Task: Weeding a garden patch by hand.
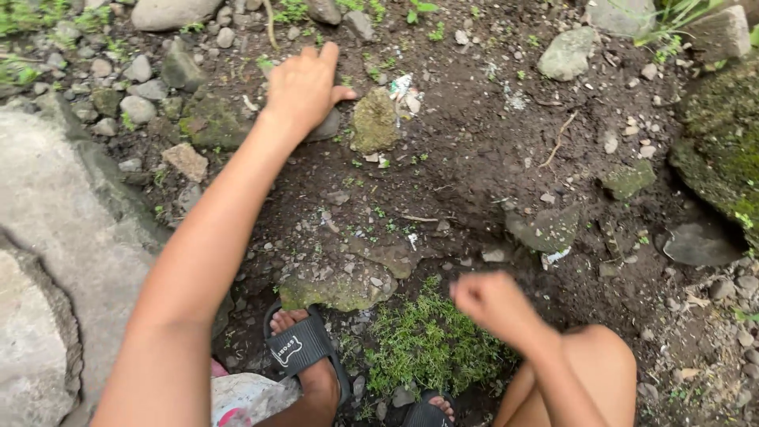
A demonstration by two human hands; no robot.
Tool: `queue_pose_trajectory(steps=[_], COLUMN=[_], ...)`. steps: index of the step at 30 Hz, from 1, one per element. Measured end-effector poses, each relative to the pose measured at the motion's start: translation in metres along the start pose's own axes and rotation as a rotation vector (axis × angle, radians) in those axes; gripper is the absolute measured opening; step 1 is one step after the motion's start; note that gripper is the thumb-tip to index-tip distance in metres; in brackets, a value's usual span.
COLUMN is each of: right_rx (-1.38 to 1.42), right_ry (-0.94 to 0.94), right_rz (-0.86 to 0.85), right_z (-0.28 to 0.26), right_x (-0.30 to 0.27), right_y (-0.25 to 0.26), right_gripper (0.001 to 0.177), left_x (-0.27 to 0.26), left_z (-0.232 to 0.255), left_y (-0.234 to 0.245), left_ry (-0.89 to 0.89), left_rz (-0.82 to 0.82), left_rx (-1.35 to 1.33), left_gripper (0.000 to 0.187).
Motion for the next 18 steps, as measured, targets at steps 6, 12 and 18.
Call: queue_pose_trajectory(steps=[6,12,18], right_rx=[-0.299,0.075,0.106], right_ry=[-0.29,0.064,0.322], right_rz=[-0.301,0.27,0.688], right_z=[0.022,-0.063,-0.131], right_x=[-0.024,0.022,0.109], right_y=[-0.045,0.048,0.153], right_gripper=[0.045,0.027,0.021], left_x=[0.018,0.019,-0.048], left_z=[0.016,0.011,0.1], left_y=[-0.008,-0.027,0.06], left_ry=[0.027,-0.181,-0.223], left_rz=[-0.109,-0.023,-0.533], left_rx=[0.247,0.248,-0.331], left_gripper=[0.062,0.012,0.024])
Point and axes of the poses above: each hand's wrist, its own x-axis towards the middle knuckle, its own y-axis out of the back of the hand, z = x × y, the point moved 3 cm from there along x, towards the middle knuckle, and after that the axes turned 4 degrees about -z, right-handed, at the moved point
